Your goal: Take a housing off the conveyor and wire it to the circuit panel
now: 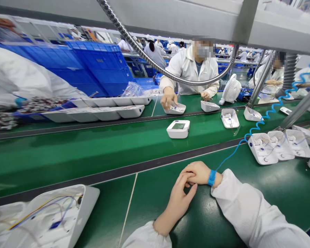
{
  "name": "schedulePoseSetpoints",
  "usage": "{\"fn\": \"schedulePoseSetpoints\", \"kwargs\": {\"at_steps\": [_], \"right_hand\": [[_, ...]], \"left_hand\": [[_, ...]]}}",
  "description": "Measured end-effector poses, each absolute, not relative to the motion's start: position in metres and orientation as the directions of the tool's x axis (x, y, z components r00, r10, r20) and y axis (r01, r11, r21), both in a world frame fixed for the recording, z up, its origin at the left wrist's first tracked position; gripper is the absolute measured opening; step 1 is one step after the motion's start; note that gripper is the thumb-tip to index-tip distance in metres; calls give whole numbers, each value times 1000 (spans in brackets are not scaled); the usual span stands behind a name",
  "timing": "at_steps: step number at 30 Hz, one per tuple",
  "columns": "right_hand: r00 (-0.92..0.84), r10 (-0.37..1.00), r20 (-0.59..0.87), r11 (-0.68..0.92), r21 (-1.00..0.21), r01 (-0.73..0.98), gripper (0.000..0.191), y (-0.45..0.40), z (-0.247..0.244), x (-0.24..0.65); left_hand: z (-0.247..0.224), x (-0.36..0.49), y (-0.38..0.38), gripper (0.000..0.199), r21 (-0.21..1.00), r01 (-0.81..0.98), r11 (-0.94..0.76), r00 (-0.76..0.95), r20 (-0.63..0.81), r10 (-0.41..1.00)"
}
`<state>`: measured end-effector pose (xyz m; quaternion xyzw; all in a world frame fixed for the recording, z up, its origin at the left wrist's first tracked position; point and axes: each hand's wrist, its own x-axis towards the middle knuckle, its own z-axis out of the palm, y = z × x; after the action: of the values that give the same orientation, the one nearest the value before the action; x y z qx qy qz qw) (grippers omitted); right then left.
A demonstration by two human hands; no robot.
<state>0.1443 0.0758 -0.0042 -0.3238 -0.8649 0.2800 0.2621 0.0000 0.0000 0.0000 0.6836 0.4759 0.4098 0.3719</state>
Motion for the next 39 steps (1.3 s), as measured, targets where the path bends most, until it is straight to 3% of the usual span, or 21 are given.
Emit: {"fn": "schedulePoseSetpoints", "kwargs": {"at_steps": [12, 15, 17, 20, 24, 29, 33, 39], "right_hand": [[-602, 748, 281, 594, -689, 416, 24, 74, -10, 145], [-553, 768, 322, 596, -675, 435, 25, 78, -14, 149], [-482, 810, 334, 579, -587, 566, 30, 91, -14, 157], [-181, 915, 360, 335, -430, 839, 44, 132, -6, 183], [130, 926, 354, 17, -383, 924, 64, 196, 4, 221], [254, 925, 283, -165, -303, 939, 44, 225, -3, 240], [216, 924, 315, -135, -258, 957, 23, 217, -6, 242], [41, 867, 497, 99, -251, 963, 23, 146, -4, 238]], "left_hand": [[0, 1, -1, 24, 901, 339, -270, 215, 205, 955], [-5, 3, -2, 37, 898, 348, -269, 198, 210, 958], [-8, 3, -3, 49, 900, 341, -270, 179, 220, 959], [-8, 4, -4, 57, 901, 342, -269, 195, 211, 958], [-4, 4, -3, 50, 897, 361, -255, 243, 173, 954], [-1, 6, -3, 43, 882, 391, -264, 284, 158, 946], [1, 6, -3, 37, 873, 401, -277, 309, 155, 938], [1, 3, -1, 36, 864, 423, -272, 328, 134, 935]]}}
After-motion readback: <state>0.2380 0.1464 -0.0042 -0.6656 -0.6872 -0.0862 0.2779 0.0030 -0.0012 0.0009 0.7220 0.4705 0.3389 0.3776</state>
